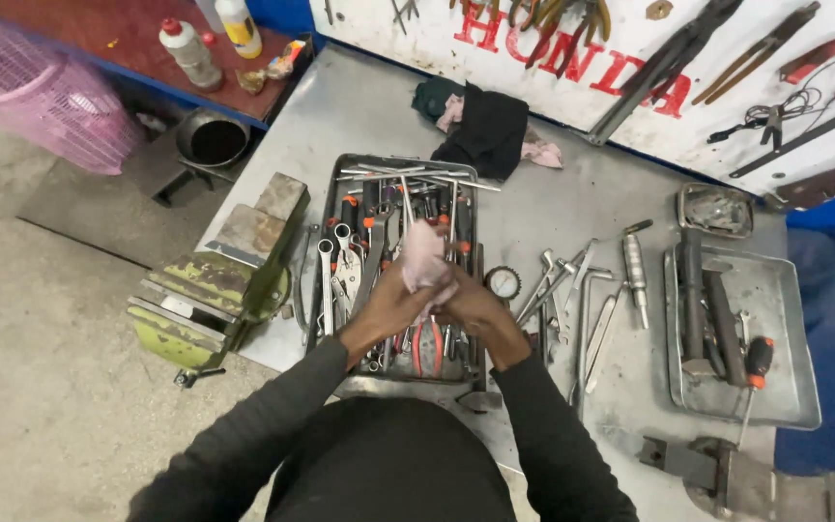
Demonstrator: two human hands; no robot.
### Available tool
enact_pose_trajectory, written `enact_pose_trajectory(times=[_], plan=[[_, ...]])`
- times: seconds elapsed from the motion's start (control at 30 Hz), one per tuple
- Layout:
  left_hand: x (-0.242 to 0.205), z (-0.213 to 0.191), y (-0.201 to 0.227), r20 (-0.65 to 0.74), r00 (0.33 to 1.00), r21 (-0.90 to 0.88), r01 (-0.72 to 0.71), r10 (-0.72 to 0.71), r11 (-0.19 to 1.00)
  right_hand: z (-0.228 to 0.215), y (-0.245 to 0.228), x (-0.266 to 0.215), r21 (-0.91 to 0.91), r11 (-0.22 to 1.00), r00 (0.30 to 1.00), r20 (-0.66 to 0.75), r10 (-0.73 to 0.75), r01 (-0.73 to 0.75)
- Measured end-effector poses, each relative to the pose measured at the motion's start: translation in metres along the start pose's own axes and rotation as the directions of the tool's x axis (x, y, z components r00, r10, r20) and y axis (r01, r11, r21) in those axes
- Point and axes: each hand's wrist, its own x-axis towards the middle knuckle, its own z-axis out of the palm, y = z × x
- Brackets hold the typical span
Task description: The person organizes various tools on a workbench and a wall-mounted rack. They pick up wrenches, pliers, and screwdrivers, wipe them with a cloth, and hang them on the rack. The person also places tools into a red toolbox drawer.
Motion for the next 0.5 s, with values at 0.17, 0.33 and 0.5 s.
enact_pose_trajectory(times=[0.17, 0.33, 0.5], plan=[[0.043, -0.002, -0.02, -0.118, 0.976, 0.144, -0.163, 0.18, 0.976, 0.013, -0.042, -0.086, -0.381, 0.923, 0.996, -0.04, -0.075, 0.055], [0.069, 0.027, 0.064, -0.406, 0.828, -0.439, 0.196, -0.388, 0.877, 0.02, -0.046, -0.133, -0.822, 0.479, 0.715, -0.132, -0.686, 0.307], [0.029, 0.092, 0.08, -0.066, 0.672, -0.769, 0.437, -0.738, 0.467, -0.022, -0.039, -0.111, -0.94, 0.282, 0.357, -0.201, -0.912, 0.192]])
